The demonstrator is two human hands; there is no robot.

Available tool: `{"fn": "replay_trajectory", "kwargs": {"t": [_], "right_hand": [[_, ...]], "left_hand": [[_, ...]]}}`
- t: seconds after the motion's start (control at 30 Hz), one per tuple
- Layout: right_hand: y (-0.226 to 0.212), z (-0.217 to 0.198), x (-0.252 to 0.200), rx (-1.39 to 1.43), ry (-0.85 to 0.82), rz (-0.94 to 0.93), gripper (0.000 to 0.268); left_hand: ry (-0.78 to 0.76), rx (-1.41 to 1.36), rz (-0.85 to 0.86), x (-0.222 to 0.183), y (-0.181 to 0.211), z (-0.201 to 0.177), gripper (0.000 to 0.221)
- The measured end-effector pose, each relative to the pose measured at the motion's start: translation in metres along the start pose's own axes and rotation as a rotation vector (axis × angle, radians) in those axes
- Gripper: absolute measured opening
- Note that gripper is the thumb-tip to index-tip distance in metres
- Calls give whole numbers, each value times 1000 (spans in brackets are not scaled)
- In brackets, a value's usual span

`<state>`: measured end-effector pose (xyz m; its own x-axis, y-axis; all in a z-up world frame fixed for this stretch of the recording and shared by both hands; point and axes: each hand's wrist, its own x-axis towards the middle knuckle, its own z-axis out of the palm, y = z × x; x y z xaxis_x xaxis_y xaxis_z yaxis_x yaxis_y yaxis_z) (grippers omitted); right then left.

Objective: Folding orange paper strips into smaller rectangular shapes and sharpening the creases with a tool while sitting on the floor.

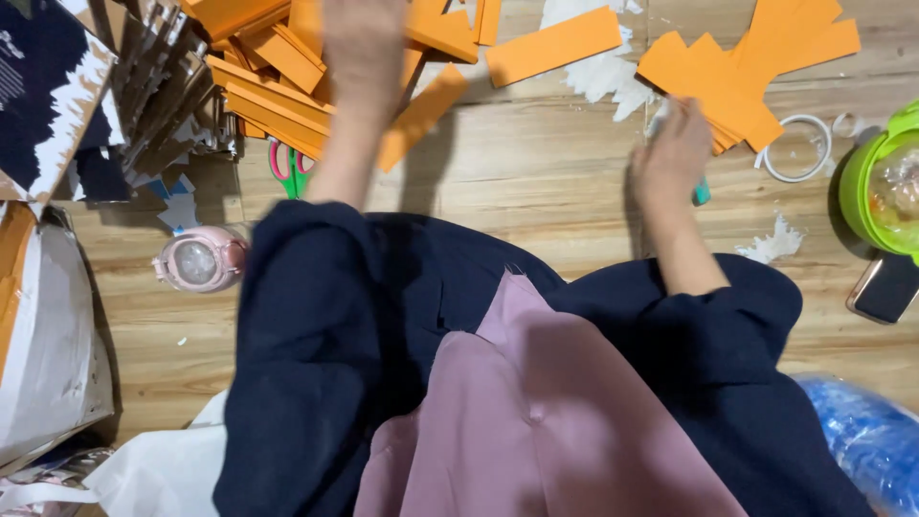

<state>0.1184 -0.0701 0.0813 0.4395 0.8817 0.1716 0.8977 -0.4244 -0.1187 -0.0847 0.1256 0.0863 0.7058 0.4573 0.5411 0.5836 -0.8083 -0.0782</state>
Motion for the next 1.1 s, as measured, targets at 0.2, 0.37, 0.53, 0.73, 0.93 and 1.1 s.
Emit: {"fn": "replay_trajectory", "kwargs": {"t": [0.2, 0.37, 0.53, 0.73, 0.93, 1.1], "right_hand": [[-37, 72, -22, 116, -234, -347, 65], [-50, 94, -29, 202, -238, -237, 72], [-48, 97, -25, 188, -246, -185, 71], [-48, 92, -24, 227, -164, -183, 66], [-48, 91, -22, 239, -178, -193, 65], [-50, 90, -22, 217, -214, -182, 66]], "left_hand": [[-60, 117, -18, 21, -19, 11, 58], [-213, 116, -38, 18, 4, 62, 63], [-244, 43, -41, 2, 35, 124, 57], [-327, -82, -34, 8, 33, 143, 6], [-405, -124, 18, 16, 22, 134, 5], [-387, -228, -76, 16, 21, 134, 8]]}}
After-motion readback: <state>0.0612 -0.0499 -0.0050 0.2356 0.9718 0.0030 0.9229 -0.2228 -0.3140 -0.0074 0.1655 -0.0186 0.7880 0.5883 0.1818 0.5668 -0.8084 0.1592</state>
